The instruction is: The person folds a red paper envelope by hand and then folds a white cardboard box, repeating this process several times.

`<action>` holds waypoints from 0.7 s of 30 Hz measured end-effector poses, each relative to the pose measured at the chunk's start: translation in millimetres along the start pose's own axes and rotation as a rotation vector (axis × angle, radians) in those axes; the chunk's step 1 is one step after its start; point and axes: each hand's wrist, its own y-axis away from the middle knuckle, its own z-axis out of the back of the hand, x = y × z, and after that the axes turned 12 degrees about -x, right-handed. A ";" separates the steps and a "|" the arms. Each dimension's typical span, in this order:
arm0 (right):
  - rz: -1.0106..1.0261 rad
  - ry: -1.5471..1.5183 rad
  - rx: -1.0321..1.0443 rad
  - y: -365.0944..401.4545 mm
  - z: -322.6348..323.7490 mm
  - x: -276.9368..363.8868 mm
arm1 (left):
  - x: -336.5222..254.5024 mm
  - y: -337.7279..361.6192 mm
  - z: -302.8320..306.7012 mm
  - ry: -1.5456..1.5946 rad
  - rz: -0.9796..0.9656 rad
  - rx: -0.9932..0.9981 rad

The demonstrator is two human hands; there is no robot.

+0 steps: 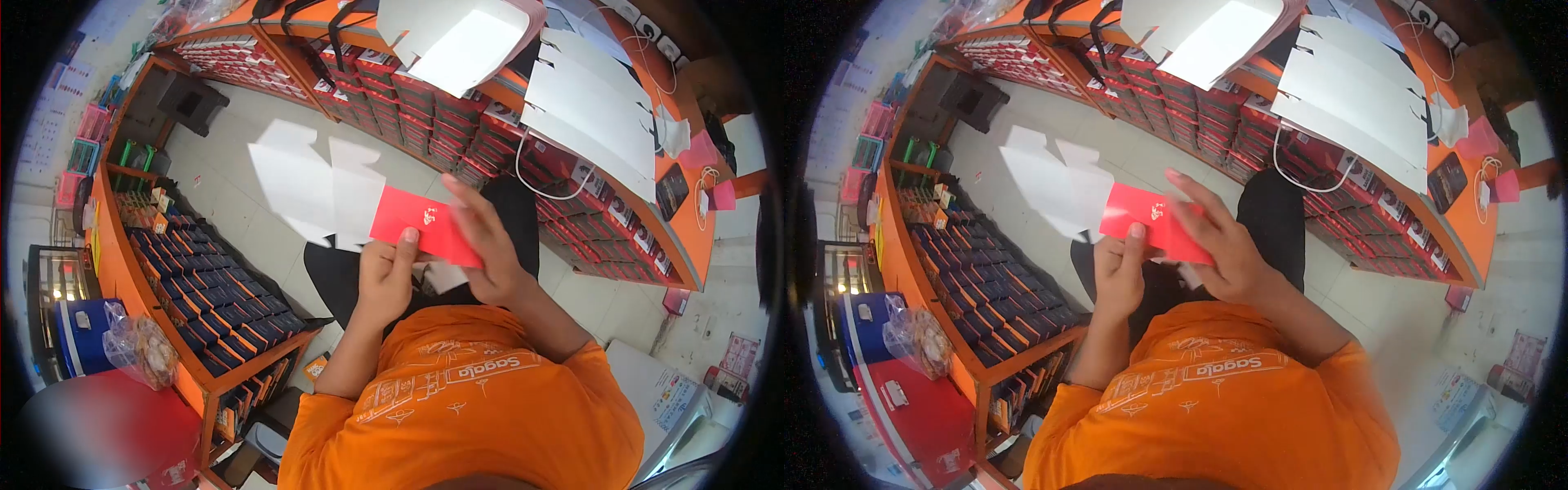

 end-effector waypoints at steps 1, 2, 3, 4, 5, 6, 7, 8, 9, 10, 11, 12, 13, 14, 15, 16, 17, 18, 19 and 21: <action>-0.039 0.088 0.094 -2.3 0.6 4.7 | -1.6 1.5 1.6 -0.112 0.018 0.115; -0.076 0.174 0.189 -3.4 0.5 6.6 | -0.1 1.4 0.5 -0.113 0.020 0.117; 0.021 0.208 0.175 -4.7 0.0 2.7 | 2.9 0.2 -0.3 -0.025 0.067 0.084; 0.021 0.205 0.172 -4.7 2.8 1.4 | 6.7 -1.8 0.2 0.062 0.113 0.050; 0.054 0.155 0.249 -3.9 7.5 0.2 | 12.5 -6.9 5.2 0.165 0.223 -0.008; 0.088 0.104 0.326 -3.7 9.4 -1.0 | 12.9 -7.2 8.6 0.161 0.222 -0.011; 0.088 0.100 0.323 -3.5 7.7 -1.2 | 9.3 -8.0 9.7 0.159 0.284 0.001; 0.044 0.135 0.281 -2.3 5.6 -0.2 | 4.4 -8.3 9.2 0.158 0.346 0.013; 0.000 0.169 0.240 -1.1 3.8 0.9 | -0.4 -5.9 2.1 0.181 0.334 0.014; 0.003 0.163 0.239 0.6 1.5 0.2 | -0.2 -4.6 -2.3 0.177 0.331 0.009; 0.021 0.259 0.175 2.9 -2.3 -2.3 | -0.2 -3.7 -5.3 0.209 0.349 -0.001; 0.040 0.351 0.110 4.6 -6.7 -4.9 | -0.1 -2.8 -7.3 0.241 0.364 -0.014; 0.048 0.338 0.110 6.6 -9.7 -8.0 | 2.7 -2.0 -6.8 0.197 0.440 -0.071; 0.076 0.405 0.091 9.3 -10.8 -11.3 | 8.4 -1.2 -3.7 0.191 0.431 -0.082; 0.101 0.473 0.070 11.1 -12.1 -13.2 | 15.6 0.0 0.4 0.240 0.424 -0.041; 0.103 0.462 0.070 10.7 -13.5 -12.3 | 14.9 0.9 -0.7 0.290 0.419 0.000; 0.051 0.451 0.053 9.1 -14.5 -10.3 | 8.6 5.4 -7.8 0.251 0.484 -0.047; -0.003 0.442 0.037 9.1 -15.5 -8.9 | 9.9 6.4 -9.6 0.246 0.482 -0.054; -0.001 0.434 0.038 11.0 -16.0 -8.7 | 11.6 7.3 -10.8 0.239 0.457 -0.043; -0.170 0.267 0.046 14.7 -15.5 -9.0 | 24.8 7.8 1.0 0.181 0.359 -0.024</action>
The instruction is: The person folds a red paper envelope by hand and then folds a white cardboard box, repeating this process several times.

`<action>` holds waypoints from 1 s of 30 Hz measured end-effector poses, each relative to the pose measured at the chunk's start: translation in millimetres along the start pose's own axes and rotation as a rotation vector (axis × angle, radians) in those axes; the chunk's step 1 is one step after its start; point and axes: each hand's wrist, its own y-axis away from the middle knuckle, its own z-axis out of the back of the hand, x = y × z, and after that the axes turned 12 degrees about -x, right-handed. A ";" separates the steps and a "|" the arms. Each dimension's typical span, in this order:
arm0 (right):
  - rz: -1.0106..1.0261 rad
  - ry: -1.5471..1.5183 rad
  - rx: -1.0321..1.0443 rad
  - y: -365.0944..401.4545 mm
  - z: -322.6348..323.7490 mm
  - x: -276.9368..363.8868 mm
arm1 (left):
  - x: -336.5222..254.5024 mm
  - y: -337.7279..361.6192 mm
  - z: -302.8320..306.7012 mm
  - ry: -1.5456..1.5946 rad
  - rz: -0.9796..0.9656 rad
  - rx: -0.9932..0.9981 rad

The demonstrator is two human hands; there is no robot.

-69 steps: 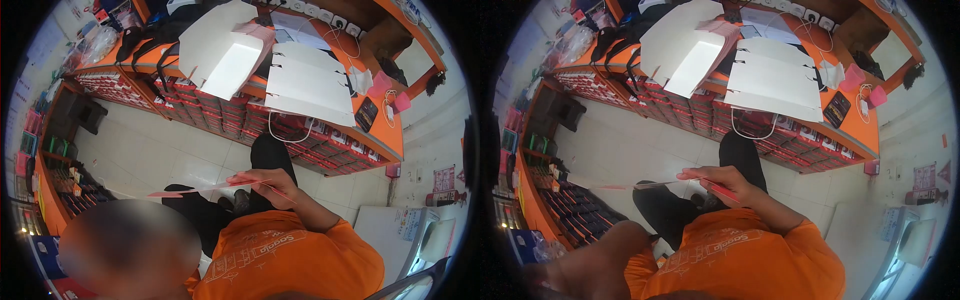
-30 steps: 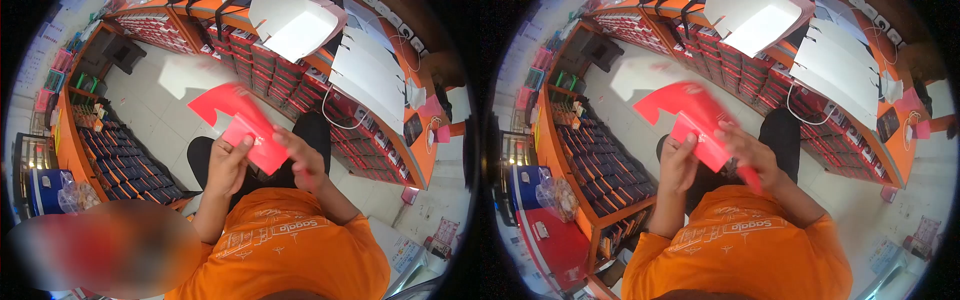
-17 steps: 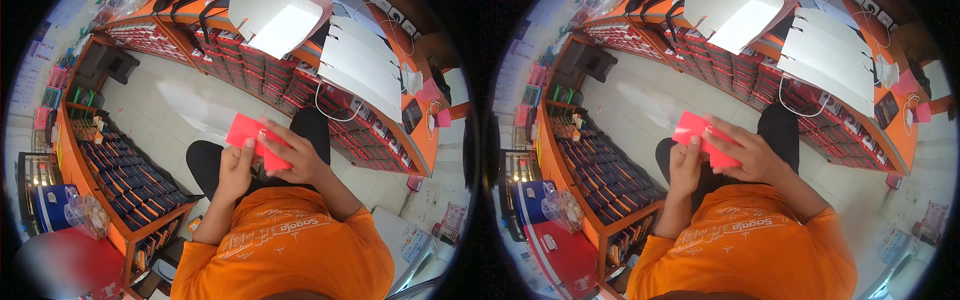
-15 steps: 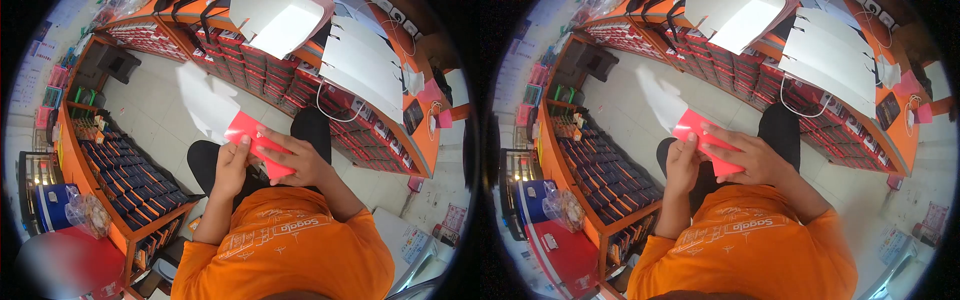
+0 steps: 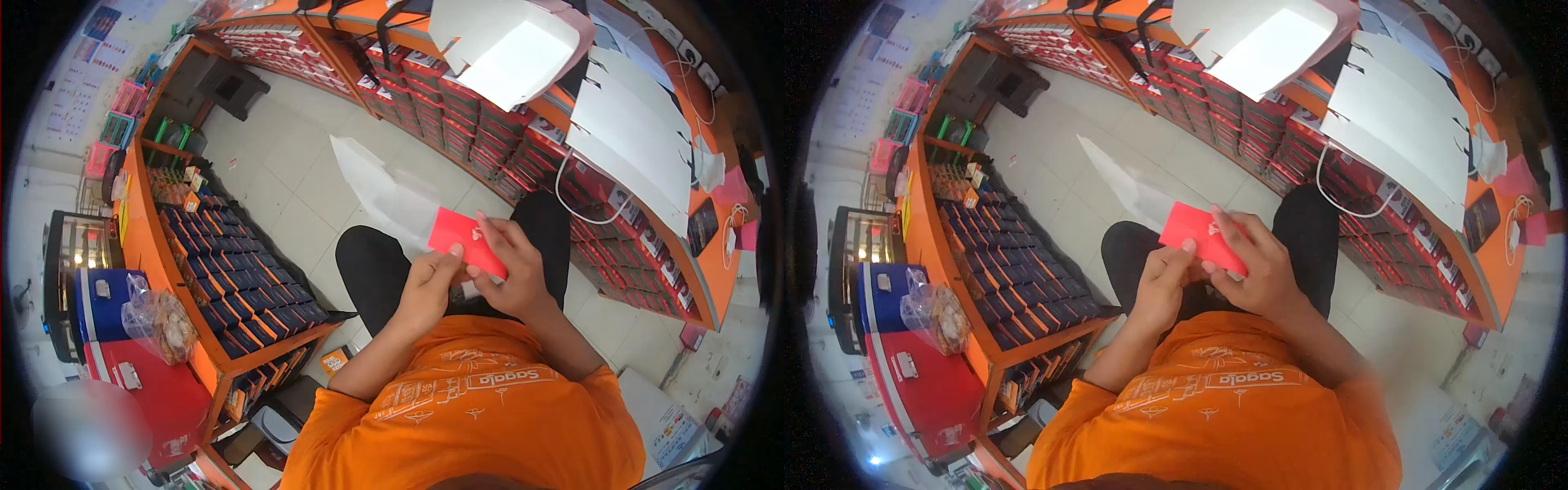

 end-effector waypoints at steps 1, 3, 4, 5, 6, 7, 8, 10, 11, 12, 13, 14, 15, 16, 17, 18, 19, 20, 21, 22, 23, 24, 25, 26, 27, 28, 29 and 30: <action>0.009 -0.014 0.005 0.7 2.6 -0.4 | -2.2 -1.1 0.6 -0.001 -0.011 -0.013; -0.071 -0.131 -0.027 -3.8 8.9 -2.1 | -10.8 -9.2 -0.9 -0.059 -0.439 -0.237; -0.016 -0.152 -0.017 -5.3 11.8 -4.2 | -16.8 -16.2 -5.2 -0.018 -0.548 -0.319; 0.001 -0.182 -0.008 -7.4 10.9 -4.0 | -23.1 -21.0 1.1 -0.028 -0.571 -0.343; 0.080 -0.187 -0.016 -8.6 9.7 -3.1 | -27.0 -24.5 9.4 -0.027 -0.530 -0.265; 0.159 -0.189 -0.026 -9.1 8.1 -2.8 | -28.5 -28.1 17.7 -0.024 -0.488 -0.185; 0.182 -0.176 -0.024 -9.3 6.1 -3.7 | -21.7 -36.9 23.0 0.038 -0.538 -0.159; 0.179 -0.136 -0.050 -8.9 2.8 -1.7 | -16.8 -43.1 31.1 0.037 -0.564 -0.222; 0.160 -0.077 -0.082 -9.4 1.7 -0.8 | -16.5 -43.8 31.2 0.042 -0.569 -0.270; 0.177 -0.090 -0.079 -10.0 0.9 0.5 | -12.7 -40.1 28.1 -0.059 -0.631 -0.367; 0.141 -0.036 -0.127 -10.5 0.5 1.9 | -10.9 -37.2 24.8 -0.058 -0.647 -0.376; 0.102 0.019 -0.175 -11.9 0.1 2.9 | -8.6 -34.8 21.7 -0.215 -0.745 -0.272; 0.112 0.012 -0.173 -14.2 -0.7 4.5 | -6.6 -34.0 19.2 -0.373 -0.836 -0.165; 0.158 0.088 -0.192 -16.2 -1.3 7.1 | -7.9 -32.9 14.5 -0.372 -0.844 -0.173; 0.201 0.166 -0.213 -18.5 -0.7 9.1 | -9.0 -31.7 9.4 -0.422 -0.805 -0.169; 0.208 0.165 -0.213 -22.5 2.4 10.4 | -11.2 -31.3 5.4 -0.472 -0.767 -0.161; 0.175 0.144 -0.204 -27.4 6.8 11.2 | -18.0 -30.5 5.1 -0.470 -0.773 -0.161; 0.142 0.126 -0.197 -31.3 9.6 10.6 | -28.3 -29.2 8.4 -0.544 -0.807 -0.105; 0.144 0.130 -0.201 -32.9 11.2 8.7 | -36.0 -27.4 12.4 -0.618 -0.837 -0.047; -0.136 -0.169 -0.227 -33.1 13.2 6.8 | -40.2 -25.6 15.4 -0.616 -0.838 -0.038; -0.417 -0.464 -0.255 -32.3 16.0 4.9 | -43.1 -24.6 17.1 -0.601 -0.794 -0.029; -0.461 -0.553 -0.224 -33.4 17.9 0.8 | -43.8 -24.0 16.5 -0.583 -0.744 -0.011; -0.472 -0.528 -0.251 -33.7 18.4 -2.4 | -42.1 -23.1 13.4 -0.574 -0.731 0.024; -0.280 -0.337 -0.179 -33.9 17.1 -4.3 | -39.0 -22.6 8.4 -0.656 -0.713 -0.031; -0.099 -0.135 -0.102 -32.9 17.0 -5.5 | -35.4 -22.5 3.1 -0.737 -0.697 -0.078; -0.110 -0.116 -0.089 -30.6 13.5 -4.8 | -29.7 -24.3 3.8 -0.710 -0.745 -0.027; -0.124 -0.100 -0.080 -29.8 10.4 -2.4 | -30.5 -21.2 3.4 -0.703 -0.735 0.031; -0.202 -0.174 -0.068 -32.4 14.3 -0.1 | -34.5 -17.3 4.5 -0.746 -0.693 -0.018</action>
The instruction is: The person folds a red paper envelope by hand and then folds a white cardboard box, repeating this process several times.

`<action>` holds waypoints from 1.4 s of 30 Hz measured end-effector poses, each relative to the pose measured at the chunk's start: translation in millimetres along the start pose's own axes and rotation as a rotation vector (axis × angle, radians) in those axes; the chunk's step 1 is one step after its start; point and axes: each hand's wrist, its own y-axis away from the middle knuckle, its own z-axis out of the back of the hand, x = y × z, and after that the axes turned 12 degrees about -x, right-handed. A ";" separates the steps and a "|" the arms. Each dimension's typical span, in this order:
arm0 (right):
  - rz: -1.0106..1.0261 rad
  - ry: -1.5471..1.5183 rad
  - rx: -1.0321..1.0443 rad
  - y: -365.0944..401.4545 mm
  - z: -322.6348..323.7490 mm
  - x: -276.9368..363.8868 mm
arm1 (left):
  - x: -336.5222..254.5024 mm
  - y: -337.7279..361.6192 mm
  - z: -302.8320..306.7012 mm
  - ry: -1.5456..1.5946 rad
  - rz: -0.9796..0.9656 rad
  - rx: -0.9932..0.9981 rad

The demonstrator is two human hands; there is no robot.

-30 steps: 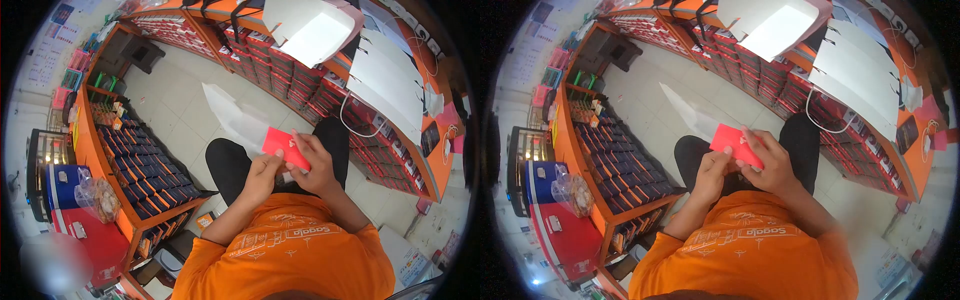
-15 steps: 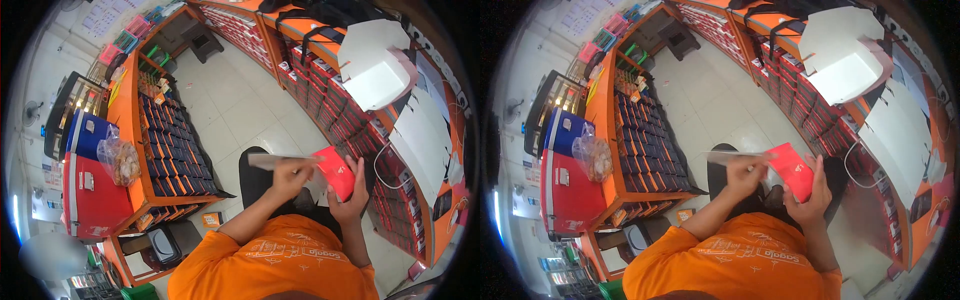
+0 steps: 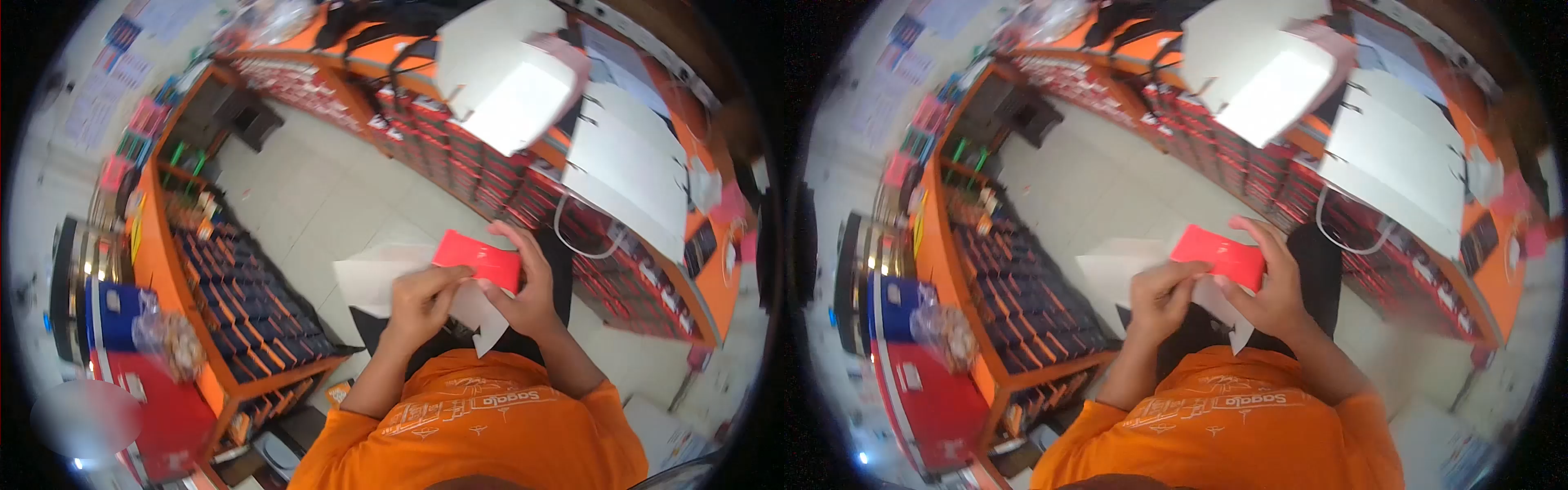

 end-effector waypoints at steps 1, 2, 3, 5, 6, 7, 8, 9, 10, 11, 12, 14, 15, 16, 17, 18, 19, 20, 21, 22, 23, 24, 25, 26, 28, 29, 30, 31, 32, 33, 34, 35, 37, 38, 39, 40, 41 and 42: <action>-0.017 0.025 -0.041 -1.0 3.8 -0.4 | -1.8 -2.1 4.3 -0.057 0.051 -0.016; -0.200 -0.207 -0.078 -1.1 7.3 -1.3 | -1.7 -6.0 9.2 -0.042 0.045 0.025; -0.372 -0.450 -0.117 -1.7 10.7 -2.5 | -1.3 -10.1 14.5 0.012 0.055 -0.059; -0.341 -0.449 -0.134 -3.9 19.0 -1.3 | 2.7 -14.2 13.0 0.068 0.072 -0.127; -0.208 -0.371 -0.098 -3.1 19.6 -2.3 | 10.4 -16.5 9.9 0.161 0.029 -0.154; -0.077 -0.295 -0.059 -2.5 19.9 -4.0 | 15.8 -18.4 6.8 0.251 -0.012 -0.182; 0.036 -0.209 -0.073 -2.8 20.2 -6.8 | 18.9 -18.1 1.1 0.333 -0.023 -0.225; 0.027 -0.210 -0.085 0.1 21.1 -7.1 | 21.1 -16.8 -3.9 0.329 -0.018 -0.211; 0.085 -0.170 -0.090 1.3 22.1 -7.6 | 22.7 -17.7 -9.0 0.336 -0.073 -0.257; 0.143 -0.130 -0.095 1.7 22.8 -8.2 | 23.5 -19.0 -13.0 0.343 -0.129 -0.302; 0.137 -0.130 -0.105 1.6 22.8 -7.5 | 23.2 -18.8 -16.3 0.341 -0.128 -0.291; 0.270 -0.038 -0.174 1.6 22.1 -3.9 | 21.3 -16.2 -21.3 0.128 -0.253 -0.254; 0.265 -0.038 -0.177 2.5 21.6 -2.5 | 21.9 -15.9 -22.4 0.127 -0.249 -0.249; 0.280 -0.024 -0.177 3.1 21.2 -1.1 | 23.6 -16.2 -23.3 0.049 -0.309 -0.239; 0.296 -0.011 -0.176 3.7 21.6 -0.4 | 25.2 -16.1 -24.2 -0.028 -0.369 -0.228; 0.294 -0.012 -0.179 2.8 23.2 -1.0 | 27.2 -14.6 -24.9 -0.030 -0.370 -0.224; 0.312 -0.033 -0.167 0.4 25.1 -2.7 | 27.9 -13.0 -25.5 0.046 -0.329 -0.253; 0.331 -0.055 -0.155 -2.1 27.1 -4.4 | 28.0 -11.9 -25.4 0.122 -0.289 -0.280; 0.330 -0.056 -0.160 -4.0 31.4 -7.1 | 27.3 -11.0 -24.3 0.120 -0.291 -0.276; 0.302 -0.103 -0.162 -5.6 37.3 -10.5 | 22.9 -11.7 -23.5 0.252 -0.223 -0.305; 0.275 -0.149 -0.163 -6.5 40.4 -12.4 | 20.6 -12.7 -23.1 0.383 -0.154 -0.334; 0.274 -0.151 -0.165 -6.3 39.7 -12.0 | 21.5 -13.2 -23.6 0.381 -0.154 -0.332; 0.282 -0.128 -0.159 -5.2 38.1 -10.8 | 23.8 -12.7 -25.1 0.294 -0.190 -0.310; 0.290 -0.104 -0.152 -4.2 36.2 -9.3 | 26.3 -11.9 -26.8 0.208 -0.226 -0.289; 0.283 -0.088 -0.179 0.9 27.4 -5.7 | 32.0 -8.4 -30.8 0.144 -0.229 -0.341; 0.275 -0.071 -0.205 3.3 23.4 -4.7 | 34.3 -7.2 -33.0 0.082 -0.232 -0.394; 0.276 -0.067 -0.212 4.7 21.0 -4.4 | 36.5 -7.0 -34.9 0.086 -0.236 -0.387; 0.267 -0.074 -0.225 6.3 19.2 -4.5 | 37.3 -6.9 -37.0 0.087 -0.266 -0.401; 0.259 -0.081 -0.236 7.6 18.3 -4.7 | 38.4 -6.4 -38.9 0.090 -0.296 -0.417; 0.258 -0.074 -0.242 8.9 18.3 -4.9 | 40.8 -4.6 -39.5 0.097 -0.297 -0.411; 0.244 -0.066 -0.239 10.2 19.6 -5.0 | 41.2 -2.8 -39.9 0.050 -0.324 -0.390; 0.233 -0.052 -0.239 11.1 21.9 -5.4 | 40.8 -1.9 -42.6 0.010 -0.355 -0.369; 0.252 -0.036 -0.243 13.5 19.1 -5.3 | 30.0 -3.5 -51.6 -0.007 -0.372 -0.382; 0.265 -0.040 -0.237 15.0 17.8 -5.6 | 24.5 -4.5 -56.4 -0.044 -0.382 -0.404; 0.270 -0.017 -0.252 16.7 18.5 -6.5 | 24.0 -4.2 -60.6 -0.021 -0.391 -0.391; 0.215 -0.076 -0.244 17.8 19.2 -7.6 | 24.1 -3.8 -64.0 0.021 -0.348 -0.409; 0.161 -0.137 -0.235 17.6 20.8 -9.5 | 23.9 -2.7 -66.8 0.060 -0.304 -0.426; 0.128 -0.171 -0.257 16.3 23.0 -11.6 | 22.4 -0.5 -68.8 0.077 -0.312 -0.416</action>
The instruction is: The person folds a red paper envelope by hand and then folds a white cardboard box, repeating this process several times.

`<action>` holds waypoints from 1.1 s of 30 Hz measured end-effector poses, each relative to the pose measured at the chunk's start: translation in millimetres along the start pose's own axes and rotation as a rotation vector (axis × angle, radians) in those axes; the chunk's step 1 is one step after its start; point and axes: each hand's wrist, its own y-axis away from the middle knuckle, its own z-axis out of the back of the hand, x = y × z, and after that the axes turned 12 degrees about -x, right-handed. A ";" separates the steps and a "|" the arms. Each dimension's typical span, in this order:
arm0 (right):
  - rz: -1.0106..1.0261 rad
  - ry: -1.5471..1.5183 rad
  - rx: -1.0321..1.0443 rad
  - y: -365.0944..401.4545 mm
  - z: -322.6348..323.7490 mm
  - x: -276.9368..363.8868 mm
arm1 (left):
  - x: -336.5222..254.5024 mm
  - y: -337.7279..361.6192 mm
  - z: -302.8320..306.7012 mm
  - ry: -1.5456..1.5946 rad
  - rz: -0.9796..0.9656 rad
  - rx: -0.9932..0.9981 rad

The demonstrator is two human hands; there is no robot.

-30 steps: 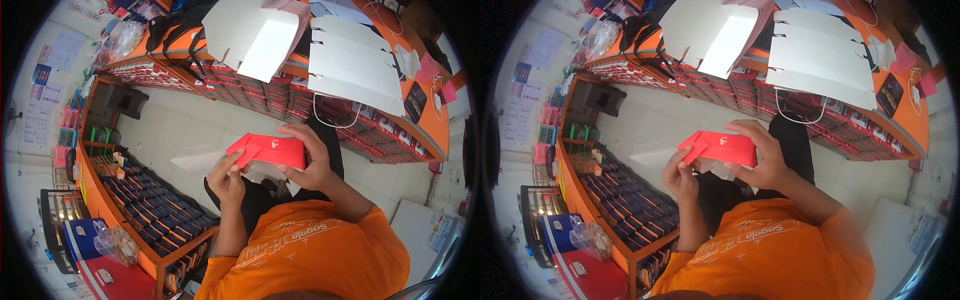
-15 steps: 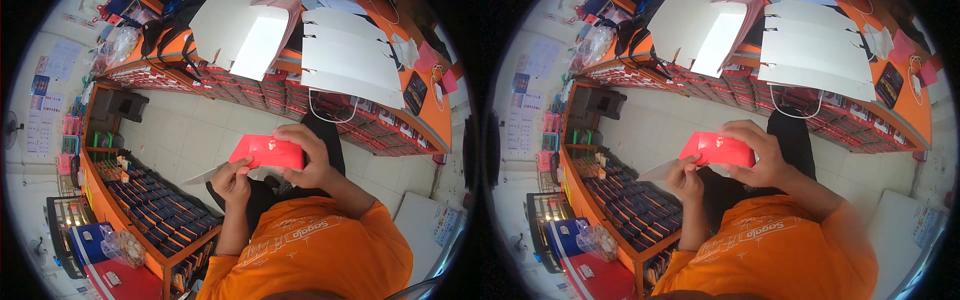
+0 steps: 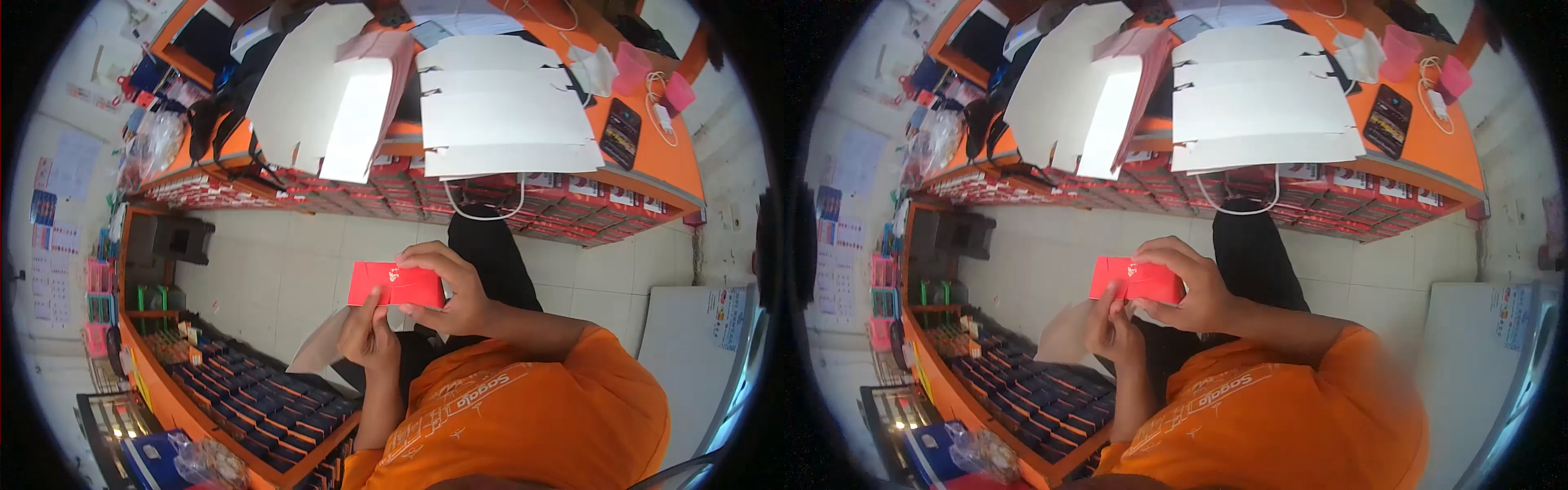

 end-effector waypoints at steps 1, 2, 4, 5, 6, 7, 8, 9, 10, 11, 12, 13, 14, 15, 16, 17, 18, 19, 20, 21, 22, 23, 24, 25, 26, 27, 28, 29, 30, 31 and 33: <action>0.011 0.012 -0.010 -1.2 2.9 -2.5 | -2.7 1.9 -0.5 -0.014 -0.017 0.074; 0.012 0.012 -0.062 -2.4 5.4 -5.0 | -5.3 3.9 -0.2 -0.032 -0.037 0.147; 0.025 0.015 -0.121 -5.6 8.8 -5.5 | -12.3 7.7 0.0 -0.105 -0.104 0.332; 0.026 -0.011 -0.137 -6.3 9.5 -4.4 | -16.2 8.5 -5.2 -0.097 -0.114 0.334; 0.026 -0.039 -0.152 -6.7 10.4 -3.6 | -23.0 10.0 -9.1 -0.144 -0.206 0.506; 0.036 -0.038 -0.158 -6.7 11.3 -3.9 | -29.1 8.9 -14.1 -0.193 -0.299 0.678; -0.029 -0.100 -0.149 -7.0 12.0 -5.2 | -28.0 9.5 -16.8 -0.190 -0.312 0.678; -0.094 -0.164 -0.141 -8.6 12.9 -6.5 | -25.2 10.7 -17.3 -0.256 -0.371 0.709; -0.083 -0.167 -0.149 -11.9 14.6 -6.4 | -25.8 7.8 -20.1 -0.322 -0.430 0.738; -0.091 -0.252 -0.107 -15.1 17.0 -4.9 | -25.7 1.2 -21.9 -0.321 -0.442 0.738; -0.098 -0.336 -0.061 -18.4 19.8 -3.2 | -24.3 -8.8 -21.7 -0.322 -0.493 0.661; -0.088 -0.338 -0.063 -21.9 22.8 -1.4 | -23.8 -19.8 -22.1 -0.322 -0.543 0.583; -0.066 -0.356 -0.051 -25.3 25.7 0.4 | -38.4 -38.2 -27.3 -0.363 -0.498 0.573; -0.044 -0.373 -0.040 -27.7 28.7 1.3 | -36.8 -56.8 -32.5 -0.292 -0.563 0.505; -0.065 -0.351 -0.031 -26.7 34.6 -3.0 | -40.0 -73.6 -38.7 -0.359 -0.566 0.460; -0.053 -0.353 -0.036 -25.3 41.1 -6.2 | -44.0 -90.3 -46.7 -0.424 -0.570 0.413; -0.114 -0.349 -0.044 -23.5 47.6 -8.9 | -45.9 -107.9 -58.1 -0.497 -0.530 0.411; -0.175 -0.345 -0.052 -21.5 52.5 -10.7 | -46.9 -125.3 -72.0 -0.569 -0.488 0.407; -0.182 -0.329 -0.105 -17.4 54.4 -10.9 | -45.7 -141.1 -88.7 -0.650 -0.435 0.439; -0.173 -0.331 -0.110 -12.6 57.2 -12.1 | -42.5 -156.8 -106.3 -0.731 -0.381 0.472; -0.240 -0.312 -0.103 -7.2 61.0 -14.1 | -26.1 -172.1 -125.6 -0.726 -0.379 0.520; -0.304 -0.289 -0.094 -2.3 65.0 -16.1 | -4.6 -183.4 -145.5 -0.719 -0.378 0.567; -0.292 -0.286 -0.099 2.6 68.1 -19.1 | 9.1 -191.3 -164.5 -0.711 -0.387 0.563; -0.304 -0.246 -0.050 8.6 70.3 -22.1 | 20.0 -197.6 -182.5 -0.720 -0.313 0.694; -0.316 -0.204 -0.004 12.1 73.1 -22.4 | 24.1 -200.0 -196.0 -0.726 -0.239 0.825; -0.303 -0.196 -0.014 13.3 77.5 -21.5 | 28.0 -197.2 -207.2 -0.715 -0.254 0.824; -0.312 -0.170 0.018 13.7 81.0 -18.9 | 28.1 -190.1 -218.3 -0.621 -0.410 0.671; -0.324 -0.147 0.048 14.2 84.2 -18.0 | 17.7 -181.8 -228.9 -0.524 -0.558 0.517; -0.338 -0.137 0.052 14.5 88.6 -19.4 | 7.7 -171.8 -239.2 -0.470 -0.622 0.440; -0.331 -0.137 0.039 13.3 93.5 -22.1 | -6.9 -161.6 -247.2 -0.367 -0.646 0.521; -0.392 -0.073 0.042 12.7 99.3 -27.1 | -33.7 -133.4 -254.4 -0.230 -0.690 0.785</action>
